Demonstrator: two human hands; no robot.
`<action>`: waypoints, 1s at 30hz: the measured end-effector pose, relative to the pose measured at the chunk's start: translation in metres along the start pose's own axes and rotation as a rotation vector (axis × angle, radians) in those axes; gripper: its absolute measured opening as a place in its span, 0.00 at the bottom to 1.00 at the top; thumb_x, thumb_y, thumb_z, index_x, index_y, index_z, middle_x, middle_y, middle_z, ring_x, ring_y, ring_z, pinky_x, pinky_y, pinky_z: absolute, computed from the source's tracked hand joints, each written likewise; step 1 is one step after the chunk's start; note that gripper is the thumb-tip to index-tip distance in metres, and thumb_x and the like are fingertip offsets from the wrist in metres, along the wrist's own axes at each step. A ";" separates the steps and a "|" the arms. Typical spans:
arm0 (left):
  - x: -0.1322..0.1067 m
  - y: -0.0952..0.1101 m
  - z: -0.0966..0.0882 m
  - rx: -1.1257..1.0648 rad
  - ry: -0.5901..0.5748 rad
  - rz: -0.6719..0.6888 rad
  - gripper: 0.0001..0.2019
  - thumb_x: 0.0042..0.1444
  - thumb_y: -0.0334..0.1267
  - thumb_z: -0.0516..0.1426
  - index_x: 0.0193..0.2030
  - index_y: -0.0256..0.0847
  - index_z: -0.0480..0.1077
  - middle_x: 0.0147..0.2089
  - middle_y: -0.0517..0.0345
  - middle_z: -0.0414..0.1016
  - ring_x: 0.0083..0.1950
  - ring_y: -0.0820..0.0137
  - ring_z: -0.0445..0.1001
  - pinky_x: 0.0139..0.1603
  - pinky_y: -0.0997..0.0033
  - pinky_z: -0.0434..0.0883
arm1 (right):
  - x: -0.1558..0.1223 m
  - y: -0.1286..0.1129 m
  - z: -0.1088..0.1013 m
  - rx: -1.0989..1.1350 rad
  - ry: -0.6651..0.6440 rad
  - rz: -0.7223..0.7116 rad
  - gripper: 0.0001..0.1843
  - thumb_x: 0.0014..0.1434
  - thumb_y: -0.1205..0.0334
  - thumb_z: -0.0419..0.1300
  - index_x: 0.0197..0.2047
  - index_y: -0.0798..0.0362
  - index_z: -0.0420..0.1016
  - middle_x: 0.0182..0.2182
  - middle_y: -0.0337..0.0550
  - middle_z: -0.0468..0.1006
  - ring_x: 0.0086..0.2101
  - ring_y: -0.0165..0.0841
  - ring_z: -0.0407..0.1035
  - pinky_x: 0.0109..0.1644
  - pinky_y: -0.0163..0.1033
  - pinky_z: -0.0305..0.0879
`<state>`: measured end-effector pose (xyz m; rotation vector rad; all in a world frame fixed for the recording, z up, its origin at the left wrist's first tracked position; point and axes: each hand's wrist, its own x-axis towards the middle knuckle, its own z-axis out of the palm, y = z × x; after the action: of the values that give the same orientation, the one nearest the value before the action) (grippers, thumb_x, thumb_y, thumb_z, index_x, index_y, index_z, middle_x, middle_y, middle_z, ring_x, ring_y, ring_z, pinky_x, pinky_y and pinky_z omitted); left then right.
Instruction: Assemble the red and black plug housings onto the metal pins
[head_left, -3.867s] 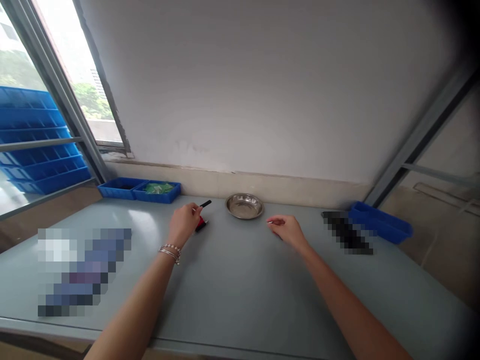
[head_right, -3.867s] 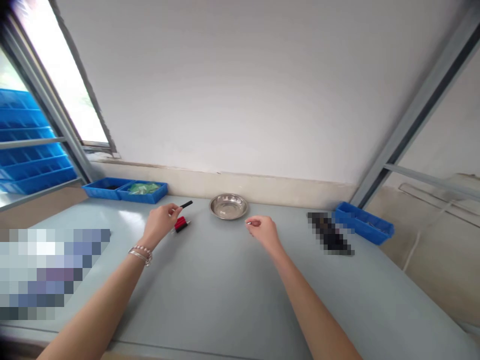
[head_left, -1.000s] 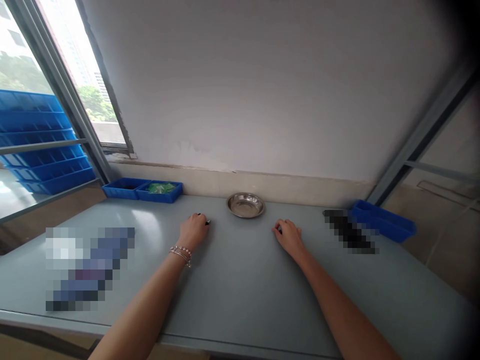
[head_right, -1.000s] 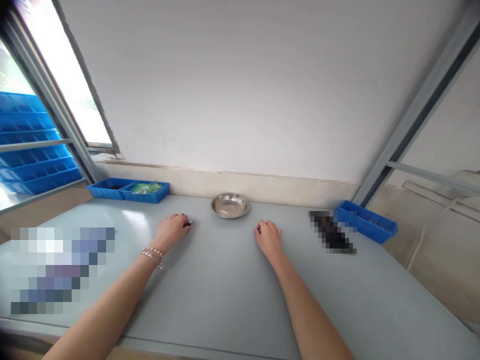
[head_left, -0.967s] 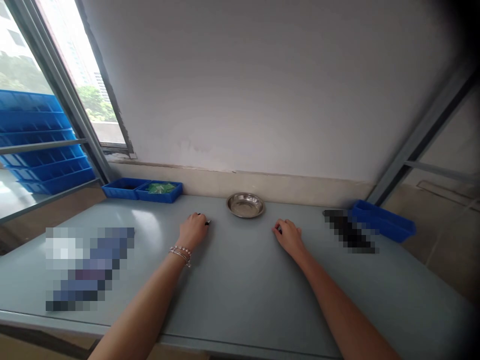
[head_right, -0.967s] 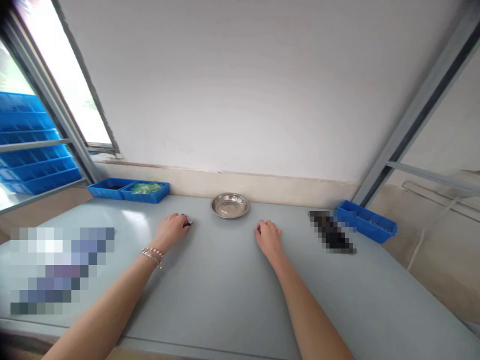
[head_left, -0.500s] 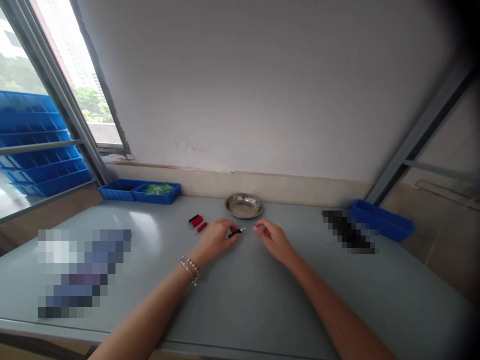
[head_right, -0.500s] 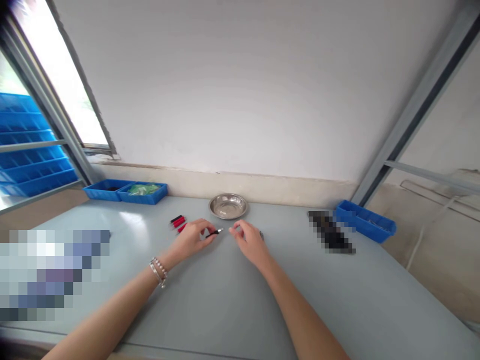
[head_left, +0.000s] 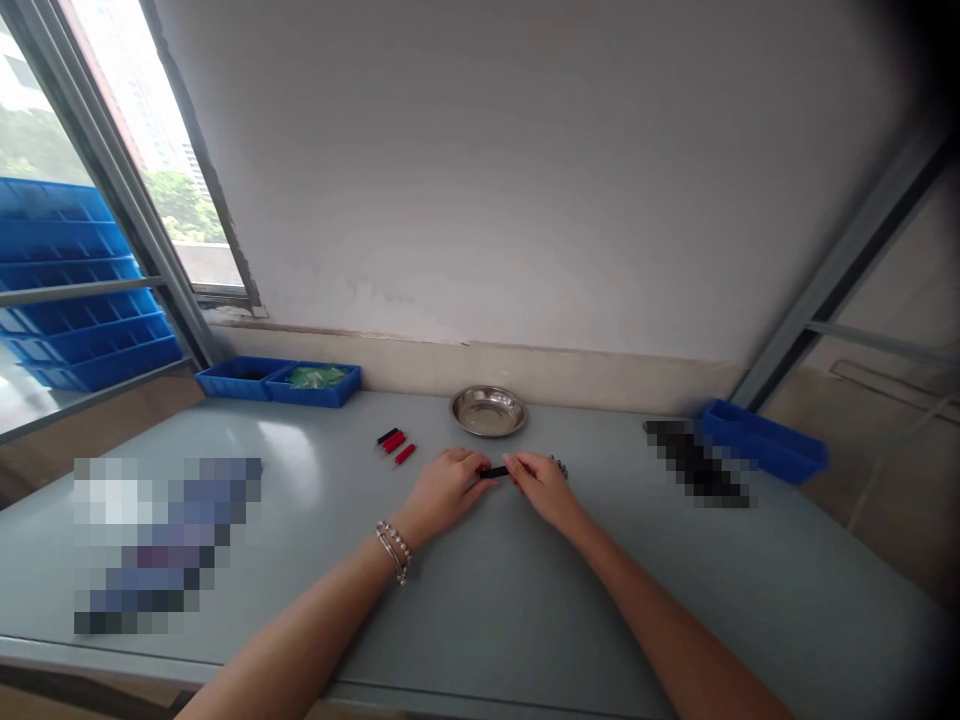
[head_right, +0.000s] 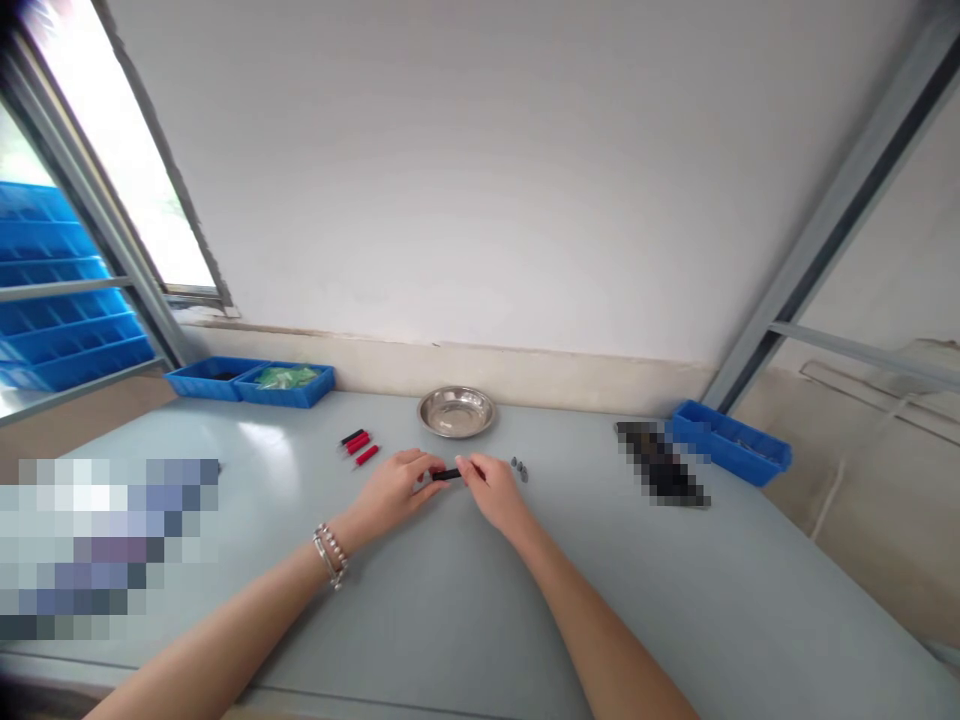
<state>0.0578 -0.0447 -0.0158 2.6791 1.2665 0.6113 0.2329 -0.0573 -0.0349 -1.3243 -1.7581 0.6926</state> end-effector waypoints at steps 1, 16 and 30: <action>0.000 -0.001 0.000 0.016 -0.011 -0.008 0.13 0.58 0.45 0.51 0.42 0.40 0.71 0.36 0.54 0.75 0.35 0.68 0.72 0.37 0.71 0.66 | 0.000 0.001 0.000 0.007 0.008 0.001 0.23 0.58 0.46 0.45 0.18 0.50 0.53 0.15 0.33 0.56 0.20 0.28 0.53 0.26 0.33 0.49; 0.001 -0.006 0.002 -0.110 -0.024 -0.002 0.14 0.61 0.42 0.47 0.37 0.39 0.71 0.33 0.55 0.77 0.32 0.71 0.73 0.33 0.75 0.64 | 0.001 0.006 -0.001 0.102 0.001 -0.039 0.16 0.57 0.48 0.50 0.25 0.50 0.59 0.18 0.33 0.62 0.21 0.28 0.57 0.26 0.33 0.53; 0.001 0.002 -0.004 -0.122 -0.030 0.005 0.15 0.62 0.43 0.46 0.36 0.39 0.71 0.31 0.56 0.76 0.32 0.72 0.72 0.33 0.76 0.64 | -0.002 -0.003 -0.005 0.030 -0.003 -0.114 0.16 0.59 0.51 0.46 0.24 0.50 0.56 0.19 0.32 0.57 0.22 0.27 0.53 0.27 0.33 0.50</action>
<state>0.0584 -0.0452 -0.0109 2.5835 1.1753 0.6259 0.2363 -0.0598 -0.0306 -1.1934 -1.8028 0.6550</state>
